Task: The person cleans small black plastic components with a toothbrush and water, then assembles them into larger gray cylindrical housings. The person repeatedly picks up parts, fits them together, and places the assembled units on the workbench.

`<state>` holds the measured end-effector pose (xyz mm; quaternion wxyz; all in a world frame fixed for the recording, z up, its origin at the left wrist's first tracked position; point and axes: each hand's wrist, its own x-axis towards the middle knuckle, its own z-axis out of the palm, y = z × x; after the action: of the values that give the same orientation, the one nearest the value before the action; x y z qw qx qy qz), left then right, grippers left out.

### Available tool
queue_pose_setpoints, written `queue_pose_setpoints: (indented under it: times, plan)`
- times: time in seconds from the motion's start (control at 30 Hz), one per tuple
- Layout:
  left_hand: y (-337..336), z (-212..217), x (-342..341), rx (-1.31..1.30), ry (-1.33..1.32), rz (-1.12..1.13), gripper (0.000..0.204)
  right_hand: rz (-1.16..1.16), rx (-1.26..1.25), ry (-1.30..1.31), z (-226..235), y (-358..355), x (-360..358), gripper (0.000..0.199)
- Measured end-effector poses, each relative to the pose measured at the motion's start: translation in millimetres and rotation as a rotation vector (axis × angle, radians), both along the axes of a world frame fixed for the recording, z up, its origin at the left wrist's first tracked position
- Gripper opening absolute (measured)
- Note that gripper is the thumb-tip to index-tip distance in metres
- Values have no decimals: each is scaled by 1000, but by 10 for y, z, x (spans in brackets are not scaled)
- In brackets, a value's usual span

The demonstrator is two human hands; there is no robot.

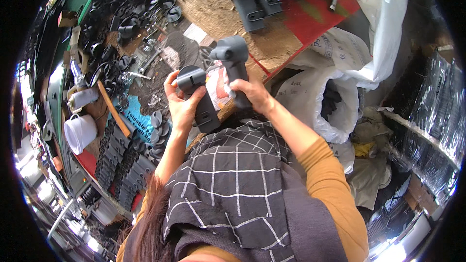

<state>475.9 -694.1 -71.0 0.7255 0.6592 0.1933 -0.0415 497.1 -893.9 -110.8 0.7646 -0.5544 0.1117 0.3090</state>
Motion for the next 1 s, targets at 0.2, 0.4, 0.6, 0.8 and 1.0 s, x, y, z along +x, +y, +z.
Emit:
queue_pose_setpoints:
  times: [0.2, 0.4, 0.6, 0.8, 1.0]
  plan:
    - [-418, -33, 124, -44, -11, -125, 75, -98, 600, 254, 445, -108, -420, 49]
    - [-547, -94, 178, 294, -165, -427, 48, -649, 215, 39, 353, -1001, -1093, 44]
    - [-270, -264, 102, 266, -42, -400, 38, -547, -1064, 514, -550, -2599, -1496, 45]
    - [-79, -283, 28, 255, -28, -296, 35, -500, -1496, -66, -653, -2258, -907, 30]
    - [-50, -166, -13, 140, -41, -195, 11, -287, -1194, -1026, -331, -587, 1076, 59]
